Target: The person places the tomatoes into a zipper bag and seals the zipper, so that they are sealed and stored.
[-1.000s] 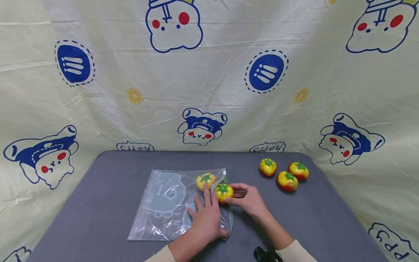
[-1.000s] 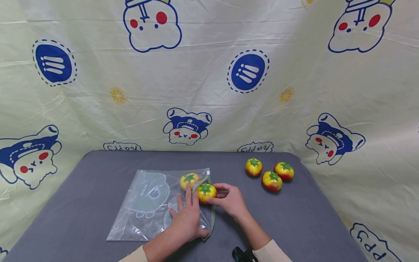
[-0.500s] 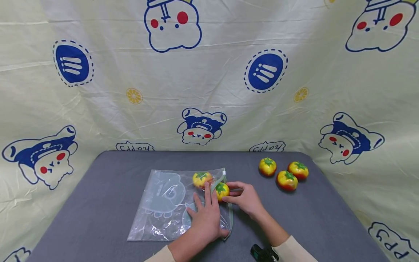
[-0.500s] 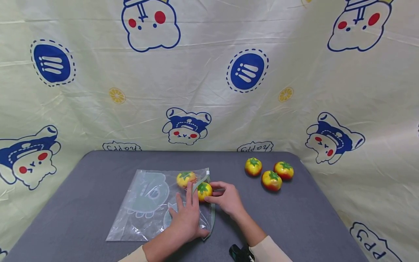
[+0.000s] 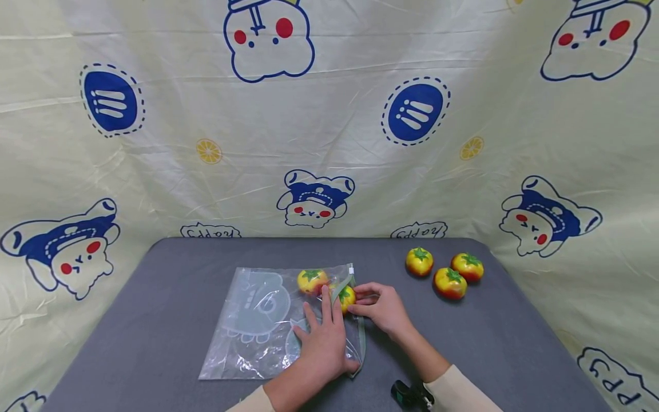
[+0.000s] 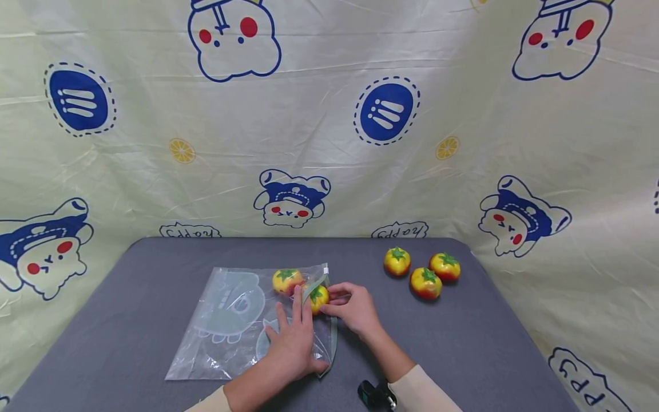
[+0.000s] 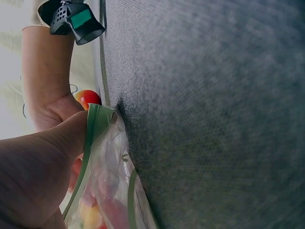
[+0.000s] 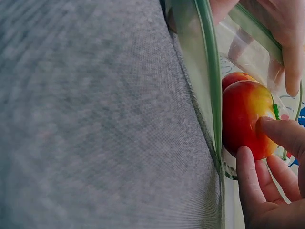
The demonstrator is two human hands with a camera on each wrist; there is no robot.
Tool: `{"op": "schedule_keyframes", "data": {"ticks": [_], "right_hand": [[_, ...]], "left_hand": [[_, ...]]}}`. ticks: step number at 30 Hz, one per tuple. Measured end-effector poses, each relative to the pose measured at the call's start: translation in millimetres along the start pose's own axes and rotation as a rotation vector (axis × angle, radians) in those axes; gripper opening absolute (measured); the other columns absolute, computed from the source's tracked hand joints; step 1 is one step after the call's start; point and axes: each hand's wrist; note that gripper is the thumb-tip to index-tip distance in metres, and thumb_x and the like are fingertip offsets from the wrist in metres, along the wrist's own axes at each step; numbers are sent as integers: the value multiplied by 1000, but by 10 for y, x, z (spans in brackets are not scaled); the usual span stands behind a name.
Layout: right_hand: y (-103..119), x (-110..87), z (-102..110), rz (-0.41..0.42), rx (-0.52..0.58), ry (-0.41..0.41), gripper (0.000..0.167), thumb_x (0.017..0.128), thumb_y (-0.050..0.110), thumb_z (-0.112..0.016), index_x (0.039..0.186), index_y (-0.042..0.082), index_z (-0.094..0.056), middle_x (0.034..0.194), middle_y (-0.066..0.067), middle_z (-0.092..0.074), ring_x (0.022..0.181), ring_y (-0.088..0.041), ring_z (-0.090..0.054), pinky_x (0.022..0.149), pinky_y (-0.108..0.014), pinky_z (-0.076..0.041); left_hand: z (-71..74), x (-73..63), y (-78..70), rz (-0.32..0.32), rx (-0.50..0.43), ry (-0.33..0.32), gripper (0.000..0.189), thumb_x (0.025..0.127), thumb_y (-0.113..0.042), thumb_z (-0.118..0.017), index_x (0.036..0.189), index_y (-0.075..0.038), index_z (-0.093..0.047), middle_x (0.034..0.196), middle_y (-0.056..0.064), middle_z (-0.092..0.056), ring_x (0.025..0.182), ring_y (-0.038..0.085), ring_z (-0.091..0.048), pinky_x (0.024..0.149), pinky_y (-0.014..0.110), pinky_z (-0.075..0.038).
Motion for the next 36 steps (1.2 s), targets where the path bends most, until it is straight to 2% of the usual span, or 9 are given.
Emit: {"op": "schedule_keyframes", "data": {"ticks": [10, 18, 23, 31, 36], "right_hand": [[-8, 39, -15, 16, 26, 18, 27, 80, 12, -88, 104, 6, -79, 99, -10, -79, 87, -19, -77, 79, -36, -62], [-3, 53, -4, 79, 39, 74, 27, 82, 12, -87, 106, 2, -79, 100, -14, -80, 89, -18, -77, 76, -28, -61], [-8, 55, 18, 87, 73, 114, 30, 84, 11, -85, 111, 0, -77, 105, -17, -79, 92, -20, -78, 78, -28, -61], [-41, 52, 58, 88, 186, 266, 44, 89, 9, -80, 128, -5, -67, 125, -25, -71, 111, -30, -74, 87, -32, -60], [-70, 40, 94, 106, 223, 284, 46, 89, 9, -79, 130, -6, -65, 129, -26, -68, 116, -34, -71, 89, -31, -60]], "left_hand": [[-9, 18, -3, -3, 12, -3, 137, 54, -56, -98, 160, -10, -26, 174, 10, 1, 148, 62, -20, 99, 86, -31], [11, 17, -6, -1, -10, 19, 135, 55, -55, -99, 160, -11, -27, 174, 10, 2, 149, 63, -17, 100, 85, -30], [21, 14, -12, -3, -9, 29, 134, 55, -55, -99, 160, -11, -27, 174, 10, 2, 150, 62, -15, 101, 85, -30], [26, 8, -16, -5, -23, 32, 132, 57, -54, -98, 160, -12, -28, 174, 11, 3, 150, 62, -13, 101, 85, -30], [14, 10, -20, -3, -24, 34, 132, 57, -53, -98, 161, -11, -28, 174, 11, 3, 150, 63, -11, 101, 85, -30]]}}
Point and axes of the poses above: each hand's wrist, its own x-axis towards the middle knuckle, its own z-axis out of the back of the hand, y = z × x
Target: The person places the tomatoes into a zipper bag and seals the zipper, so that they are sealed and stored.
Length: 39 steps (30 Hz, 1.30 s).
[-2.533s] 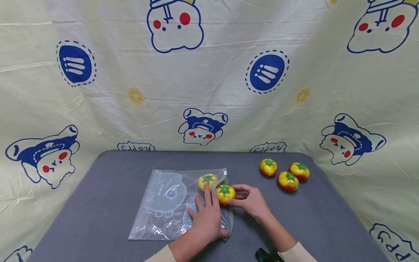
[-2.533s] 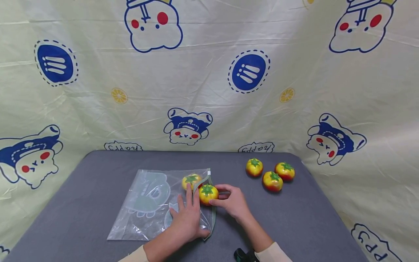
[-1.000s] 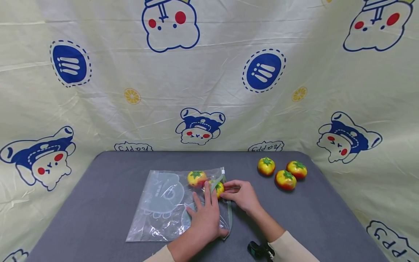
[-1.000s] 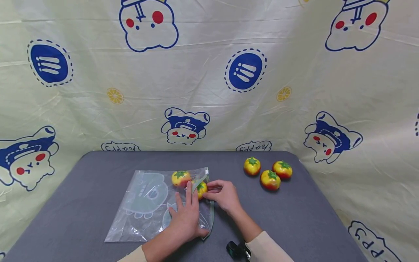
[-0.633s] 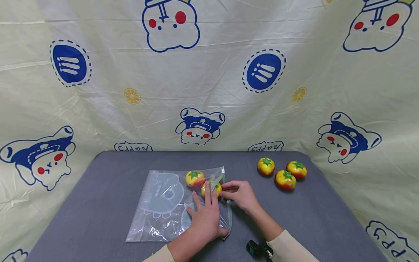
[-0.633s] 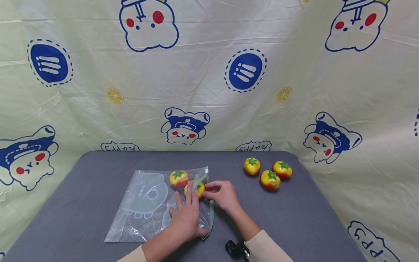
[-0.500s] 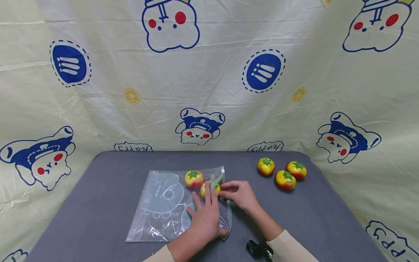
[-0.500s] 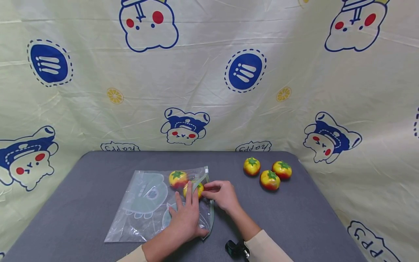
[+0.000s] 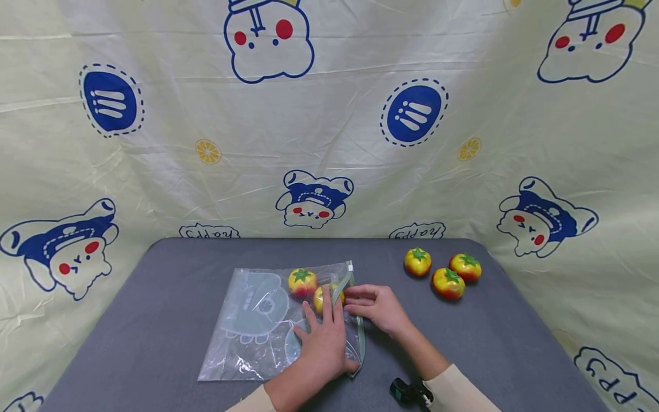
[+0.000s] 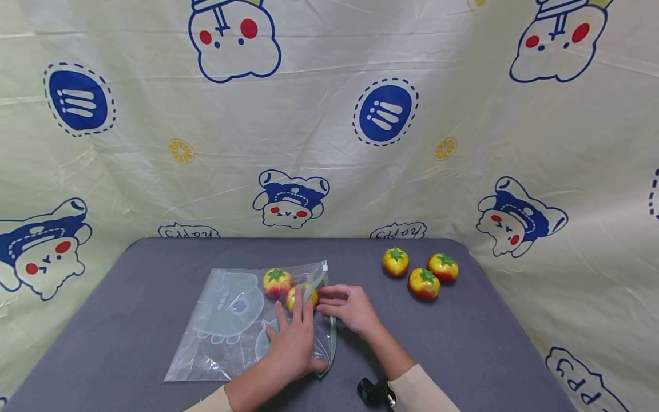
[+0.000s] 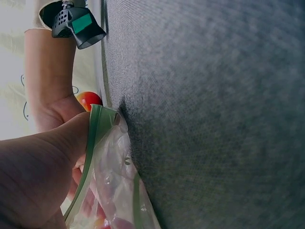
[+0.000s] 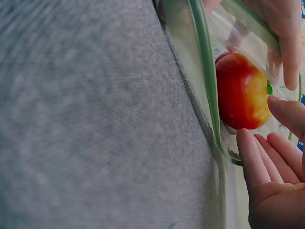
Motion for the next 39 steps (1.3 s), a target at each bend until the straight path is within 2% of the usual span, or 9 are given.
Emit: {"op": "schedule_keyframes", "data": {"ticks": [4, 10, 16, 23, 32, 39], "right_hand": [[-6, -28, 25, 12, 4, -16, 46, 89, 10, -80, 130, -6, -66, 130, -26, -68, 115, -34, -72, 90, -31, -59], [-23, -65, 74, 19, 5, -59, 46, 87, 10, -82, 127, -5, -67, 129, -25, -69, 108, -24, -75, 89, -29, -60], [-60, -94, 119, 32, -32, -137, 42, 86, 10, -83, 123, -3, -71, 122, -23, -73, 100, -13, -76, 86, -24, -59], [-75, -148, 205, 27, -57, -227, 39, 84, 16, -85, 120, 3, -74, 118, -18, -76, 98, -10, -76, 83, -21, -58], [-74, -243, 336, 16, -75, -288, 40, 85, 18, -85, 121, 3, -73, 120, -18, -75, 97, -6, -74, 85, -19, -57], [-90, -303, 475, 12, -82, -333, 42, 85, 20, -85, 121, 2, -73, 121, -19, -74, 98, -1, -73, 86, -16, -56]], "left_hand": [[-8, 10, 4, -2, 11, -7, 132, 56, -54, -98, 160, -11, -30, 174, 12, 1, 150, 63, -12, 100, 85, -31], [-14, 6, 5, -9, 22, -27, 132, 55, -54, -99, 160, -10, -31, 174, 13, 0, 149, 63, -14, 99, 85, -33], [-4, 2, -11, 3, 31, -20, 133, 54, -54, -99, 160, -11, -31, 174, 13, 0, 149, 63, -15, 99, 85, -33], [-6, 0, -13, 8, 35, -26, 134, 53, -55, -99, 159, -12, -31, 174, 12, 0, 149, 62, -15, 100, 84, -33], [-10, 13, -16, 29, 46, -9, 131, 53, -56, -99, 159, -14, -33, 174, 10, 3, 150, 61, -14, 101, 83, -33], [-8, -6, -11, 15, 49, -27, 132, 53, -56, -99, 159, -14, -32, 174, 11, 2, 150, 61, -13, 101, 84, -32]]}}
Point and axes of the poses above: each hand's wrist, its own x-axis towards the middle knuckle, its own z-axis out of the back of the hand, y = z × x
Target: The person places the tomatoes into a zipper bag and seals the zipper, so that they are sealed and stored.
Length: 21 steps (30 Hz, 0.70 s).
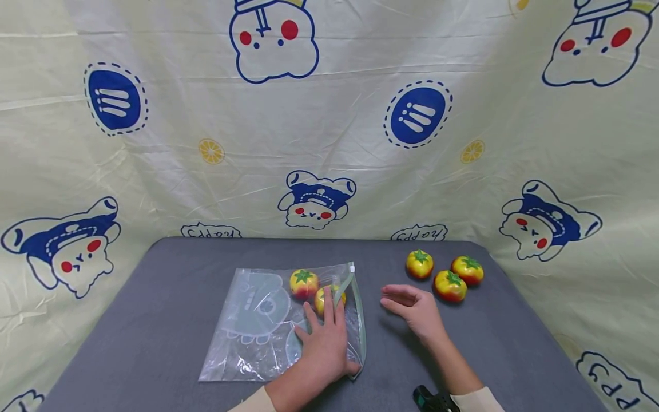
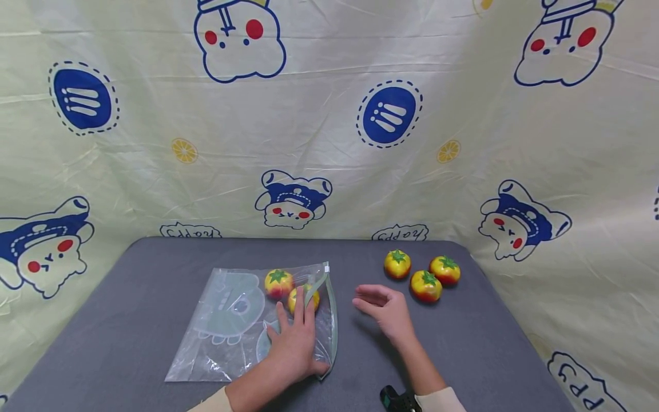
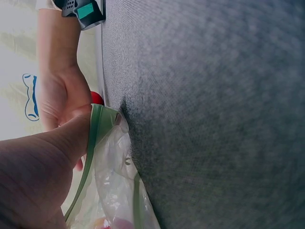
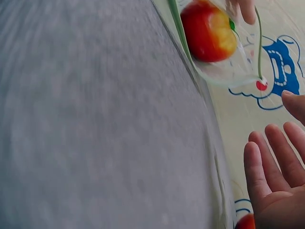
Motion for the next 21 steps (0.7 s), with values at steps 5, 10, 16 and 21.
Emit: {"op": "schedule_keyframes", "data": {"ticks": [5, 10, 16, 21], "right_hand": [[-14, -12, 114, 7, -8, -42, 43, 86, 21, -84, 122, 1, -72, 123, -19, -74, 98, 0, -72, 86, -15, -55], [-24, -39, 208, 8, -22, -95, 44, 87, 25, -84, 124, 3, -72, 123, -16, -74, 100, 0, -71, 86, -15, -55], [-21, -69, 305, 8, -25, -177, 45, 87, 26, -84, 123, 3, -72, 115, -4, -78, 96, 2, -71, 83, -13, -56], [-20, -66, 388, 11, -37, -269, 42, 87, 28, -84, 119, 3, -74, 102, 14, -78, 90, 4, -71, 80, -13, -56]], "left_hand": [[7, -17, 4, -10, 8, -15, 133, 53, -56, -99, 160, -14, -32, 174, 11, 1, 150, 61, -13, 101, 84, -32], [8, -25, 7, -18, 27, -26, 133, 53, -57, -98, 160, -14, -33, 174, 12, 0, 150, 61, -15, 102, 83, -32], [10, -30, 10, -16, 29, -37, 133, 52, -58, -98, 159, -14, -32, 174, 13, -2, 150, 61, -15, 104, 82, -32], [8, -24, 13, -8, 29, -28, 133, 52, -59, -98, 159, -15, -32, 173, 14, -2, 150, 61, -15, 104, 82, -31]]}}
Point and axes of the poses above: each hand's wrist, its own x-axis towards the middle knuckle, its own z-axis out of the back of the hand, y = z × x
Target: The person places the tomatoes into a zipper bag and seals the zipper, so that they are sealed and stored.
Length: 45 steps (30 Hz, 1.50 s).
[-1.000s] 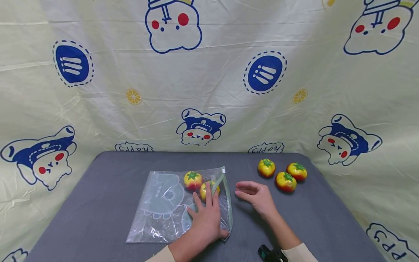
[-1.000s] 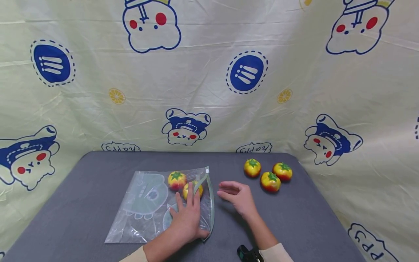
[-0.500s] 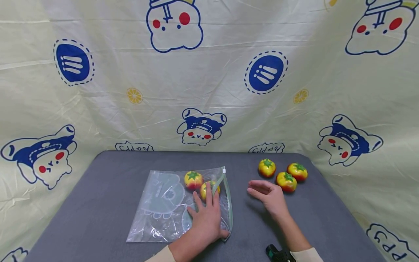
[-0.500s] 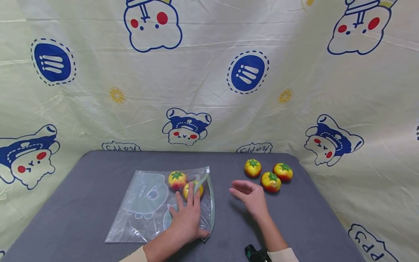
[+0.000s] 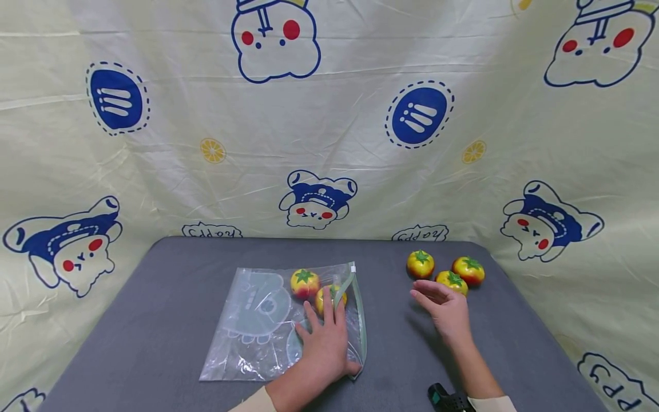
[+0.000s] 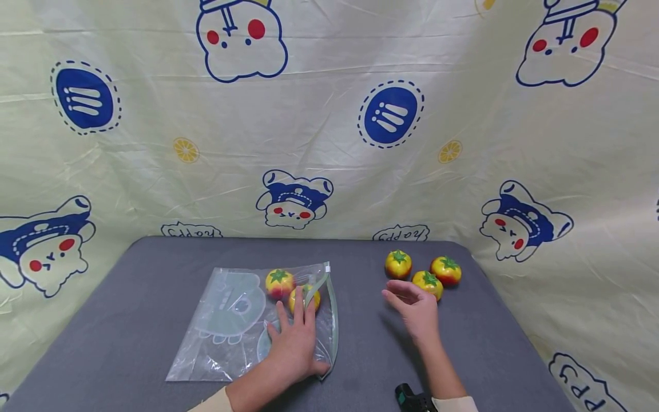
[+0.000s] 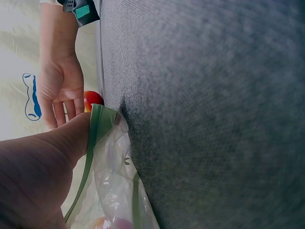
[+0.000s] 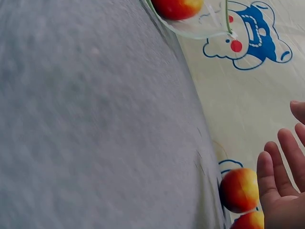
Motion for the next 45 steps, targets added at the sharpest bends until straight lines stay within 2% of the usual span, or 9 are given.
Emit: {"op": "schedule_keyframes", "data": {"ticks": [6, 15, 21, 23, 30, 37, 39, 41, 45], "right_hand": [[-26, 51, 101, 4, 0, -120, 37, 87, 27, -84, 115, 3, -76, 93, 21, -75, 86, 3, -69, 76, -11, -55], [87, 62, 238, 7, 44, -285, 33, 84, 11, -85, 110, -5, -76, 86, 15, -77, 76, 4, -70, 70, -8, -53], [-132, 220, 353, 25, -46, -385, 31, 82, 16, -88, 106, 0, -78, 90, 22, -69, 80, 6, -66, 72, -4, -49], [-154, 255, 380, 12, -109, -409, 32, 81, 21, -89, 106, 3, -79, 93, 21, -65, 83, 1, -64, 72, -3, -47], [-237, 328, 447, -78, -256, -393, 42, 82, 31, -87, 114, 6, -77, 116, 1, -61, 105, -15, -53, 80, -15, -38], [-355, 395, 500, -175, -269, -321, 57, 85, 34, -85, 131, 6, -67, 144, -16, -50, 129, -33, -49, 97, -39, -39], [-376, 413, 518, -197, -266, -293, 62, 85, 36, -84, 136, 6, -63, 148, -20, -46, 131, -38, -48, 98, -43, -41], [-391, 427, 532, -219, -266, -270, 66, 85, 38, -84, 139, 7, -60, 149, -21, -46, 130, -37, -48, 93, -40, -43], [-405, 438, 553, -255, -265, -224, 69, 85, 39, -84, 143, 12, -57, 146, -16, -52, 120, -26, -50, 76, -22, -43]], "left_hand": [[-3, 10, 7, 2, -16, 11, 132, 53, -57, -98, 159, -15, -32, 173, 16, -1, 150, 62, -13, 105, 82, -30], [10, 6, 14, 4, -30, 14, 131, 54, -56, -98, 159, -15, -32, 173, 16, -2, 150, 61, -13, 106, 81, -30], [-1, 4, 23, -3, -27, 8, 131, 54, -56, -98, 159, -14, -33, 173, 16, -3, 150, 62, -14, 106, 81, -31], [-3, 1, 24, -7, -26, 0, 131, 53, -56, -99, 158, -14, -33, 173, 16, -4, 150, 62, -15, 106, 81, -31], [-17, -10, 32, -23, -22, -26, 131, 52, -55, -99, 157, -12, -35, 172, 18, -6, 149, 62, -18, 105, 80, -32], [-23, 1, 40, -28, -28, -17, 130, 53, -55, -99, 157, -12, -35, 172, 18, -5, 149, 62, -17, 107, 79, -32], [-20, 9, 42, -25, -33, -4, 130, 54, -54, -99, 158, -13, -34, 172, 17, -4, 150, 61, -16, 108, 79, -31], [-10, 11, 40, -23, -37, 5, 130, 54, -55, -99, 159, -13, -33, 173, 17, -3, 150, 61, -15, 108, 78, -31], [5, 6, 35, -23, -37, 7, 130, 55, -55, -99, 159, -13, -33, 172, 18, -2, 150, 61, -15, 108, 78, -31]]}}
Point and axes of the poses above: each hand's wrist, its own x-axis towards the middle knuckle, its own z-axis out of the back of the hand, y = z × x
